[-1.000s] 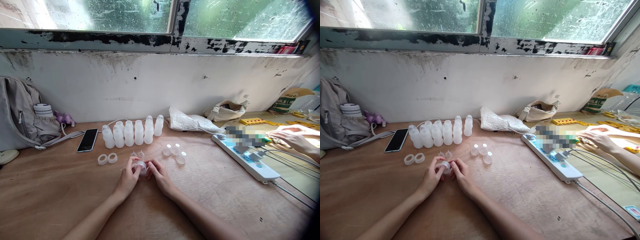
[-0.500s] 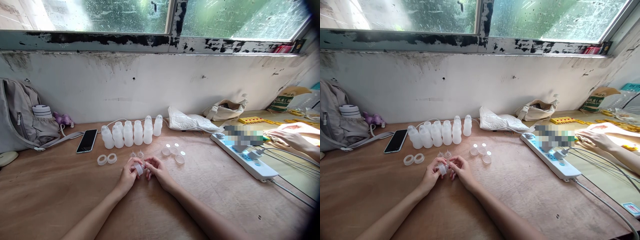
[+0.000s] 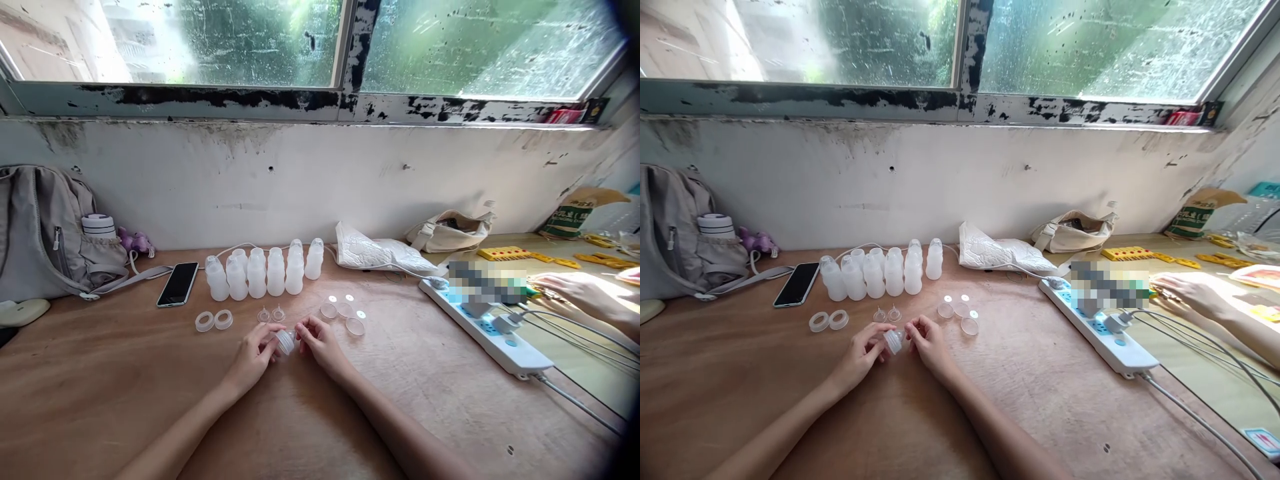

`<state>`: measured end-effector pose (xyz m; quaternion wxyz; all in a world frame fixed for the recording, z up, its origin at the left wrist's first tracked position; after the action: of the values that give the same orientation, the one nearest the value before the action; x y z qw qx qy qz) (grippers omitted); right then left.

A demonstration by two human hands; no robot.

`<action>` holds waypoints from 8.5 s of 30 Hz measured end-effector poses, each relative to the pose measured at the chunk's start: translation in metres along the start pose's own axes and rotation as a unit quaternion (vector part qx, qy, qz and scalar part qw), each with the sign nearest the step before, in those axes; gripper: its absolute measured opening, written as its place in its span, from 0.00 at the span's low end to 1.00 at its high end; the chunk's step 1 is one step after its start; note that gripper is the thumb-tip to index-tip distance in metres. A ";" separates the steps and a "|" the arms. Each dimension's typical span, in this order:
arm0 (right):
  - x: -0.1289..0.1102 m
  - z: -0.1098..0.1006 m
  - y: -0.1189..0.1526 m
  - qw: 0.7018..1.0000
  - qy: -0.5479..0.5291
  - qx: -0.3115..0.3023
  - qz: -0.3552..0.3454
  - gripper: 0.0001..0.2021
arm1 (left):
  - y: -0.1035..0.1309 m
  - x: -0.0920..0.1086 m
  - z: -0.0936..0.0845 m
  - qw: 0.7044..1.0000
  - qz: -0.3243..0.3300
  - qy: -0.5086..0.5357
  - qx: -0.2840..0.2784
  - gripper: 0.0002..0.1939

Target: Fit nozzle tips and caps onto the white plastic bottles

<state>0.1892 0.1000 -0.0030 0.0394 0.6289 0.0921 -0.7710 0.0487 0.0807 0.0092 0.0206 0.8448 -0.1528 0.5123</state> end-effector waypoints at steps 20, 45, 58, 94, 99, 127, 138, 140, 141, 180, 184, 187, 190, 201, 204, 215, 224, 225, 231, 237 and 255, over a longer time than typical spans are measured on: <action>-0.023 -0.013 0.006 0.924 0.312 0.045 -0.216 0.21 | -0.190 0.092 -0.084 0.839 -0.006 -0.542 -0.043 0.12; -0.010 -0.007 0.007 0.852 0.500 -0.009 -0.153 0.15 | -0.217 0.092 -0.063 0.779 -0.071 -0.615 -0.097 0.19; -0.012 -0.009 0.006 0.873 0.454 0.012 -0.180 0.17 | -0.085 0.163 -0.106 0.816 0.194 -0.520 0.159 0.17; -0.005 -0.025 -0.005 0.993 -0.085 0.054 -0.057 0.13 | 0.013 0.003 -0.031 0.992 0.008 -0.111 0.064 0.23; -0.004 -0.022 -0.004 0.992 -0.111 0.041 -0.046 0.12 | 0.013 -0.002 -0.033 0.989 0.010 -0.128 0.070 0.16; -0.010 -0.011 0.002 0.999 0.017 0.012 -0.044 0.13 | 0.014 0.004 -0.034 0.980 0.075 -0.163 0.086 0.14; -0.007 -0.011 0.003 0.997 0.075 -0.026 -0.011 0.18 | 0.014 0.006 -0.032 0.987 0.077 -0.134 0.050 0.15; -0.006 -0.009 0.004 0.998 0.041 -0.050 0.007 0.15 | 0.013 0.004 -0.031 0.987 0.077 -0.133 0.053 0.15; -0.005 -0.008 0.004 0.998 0.033 -0.058 0.010 0.15 | 0.013 0.004 -0.031 0.987 0.077 -0.134 0.050 0.15; -0.028 0.032 0.025 0.985 -0.164 0.045 -0.020 0.10 | 0.035 0.033 0.009 0.989 0.091 -0.106 0.054 0.22; -0.035 0.020 0.012 0.999 -0.034 0.009 -0.017 0.13 | 0.027 0.021 -0.003 0.980 0.078 -0.164 0.079 0.21; -0.053 -0.008 0.005 0.994 0.089 0.007 -0.066 0.13 | 0.022 0.014 -0.018 0.973 0.083 -0.187 0.109 0.22; -0.075 -0.050 0.004 0.949 0.283 0.082 -0.116 0.15 | 0.021 0.008 -0.030 0.972 0.081 -0.185 0.121 0.24; -0.045 -0.103 0.007 0.899 0.412 0.130 0.071 0.19 | 0.015 -0.013 -0.025 0.998 -0.015 -0.018 0.054 0.20; -0.046 -0.074 0.006 0.979 0.182 0.063 0.059 0.19 | 0.013 -0.018 -0.027 0.998 -0.019 0.041 0.052 0.19; -0.016 -0.025 0.012 0.982 -0.183 -0.002 0.048 0.18 | 0.014 -0.016 -0.032 0.995 0.006 -0.018 0.103 0.16; -0.014 -0.017 0.024 0.979 -0.195 0.003 0.064 0.11 | 0.019 -0.012 -0.031 0.990 0.033 -0.090 0.105 0.18; -0.013 -0.017 0.024 0.979 -0.194 -0.002 0.063 0.11 | 0.019 -0.011 -0.031 0.989 0.034 -0.096 0.104 0.18; -0.016 -0.013 0.027 0.979 -0.196 -0.021 0.057 0.16 | 0.023 -0.010 -0.029 0.990 0.015 -0.105 0.088 0.20; -0.015 -0.013 0.027 0.977 -0.207 -0.026 0.052 0.12 | 0.023 -0.009 -0.029 0.993 -0.009 -0.088 0.077 0.21; -0.012 -0.009 0.031 0.974 -0.218 -0.027 0.063 0.10 | 0.029 -0.002 -0.027 0.989 0.021 -0.114 0.089 0.18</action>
<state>0.2061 0.0704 0.0043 0.1241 0.4490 0.0622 -0.8827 0.0166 0.0585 0.0166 -0.0833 0.8928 -0.1258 0.4245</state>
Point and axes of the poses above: each hand's wrist, its own y-axis away from the middle knuckle, its own z-axis out of the palm, x = y × z, the point moved 6 cm from there along -y, towards the middle knuckle, and after that the axes turned 14 degrees about -y, right-handed, at the moved point
